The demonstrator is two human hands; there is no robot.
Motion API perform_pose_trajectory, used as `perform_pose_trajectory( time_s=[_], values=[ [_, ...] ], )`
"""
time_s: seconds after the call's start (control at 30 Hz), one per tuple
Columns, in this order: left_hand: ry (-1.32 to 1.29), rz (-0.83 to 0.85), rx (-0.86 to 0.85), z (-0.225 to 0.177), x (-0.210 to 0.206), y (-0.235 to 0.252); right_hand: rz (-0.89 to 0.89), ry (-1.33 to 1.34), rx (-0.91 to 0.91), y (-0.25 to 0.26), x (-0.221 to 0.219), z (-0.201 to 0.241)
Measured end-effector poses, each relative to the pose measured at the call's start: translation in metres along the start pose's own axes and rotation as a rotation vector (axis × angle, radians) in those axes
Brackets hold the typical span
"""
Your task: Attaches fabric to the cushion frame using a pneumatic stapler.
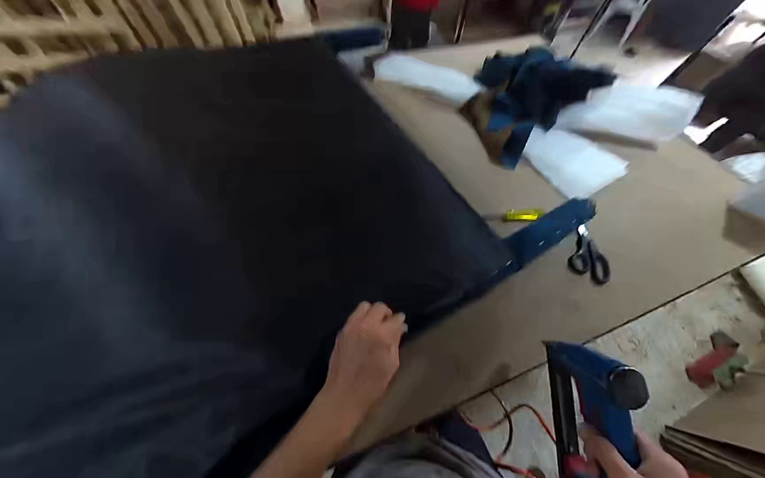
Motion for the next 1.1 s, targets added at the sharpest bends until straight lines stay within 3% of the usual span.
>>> perform_pose_trajectory(
  time_s=[0.1, 0.33, 0.57, 0.77, 0.97, 1.1],
  values=[
    [0.104, -0.295, -0.147, 0.005, -0.003, -0.006, 0.004, 0.047, 0.029, 0.009, 0.003, -0.011],
    [0.096, -0.431, -0.254, -0.004, 0.003, -0.02, 0.097, 0.033, 0.003, 0.049, 0.006, -0.008],
    [0.066, -0.405, -0.457, -0.001, -0.004, -0.027, 0.05, 0.034, 0.036, 0.035, 0.0, 0.011],
    [0.054, -0.379, -0.491, -0.004, -0.008, -0.025, 0.11, 0.14, 0.026, 0.011, -0.011, 0.02],
    [0.059, -0.333, -0.516, -0.005, -0.011, -0.023, 0.221, 0.096, 0.142, 0.004, -0.015, 0.073],
    [0.085, -0.291, -0.513, -0.01, -0.012, -0.019, 0.263, -0.029, 0.121, 0.018, -0.021, 0.12]
  ],
)
Point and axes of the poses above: each hand's wrist, its own y-axis towards the middle knuckle, its own x-axis out of the back of the hand, z = x × y, the point moved 6 cm from there along y, towards the middle knuckle, and after that the axes turned 2 degrees about -x, right-handed, at the moved point
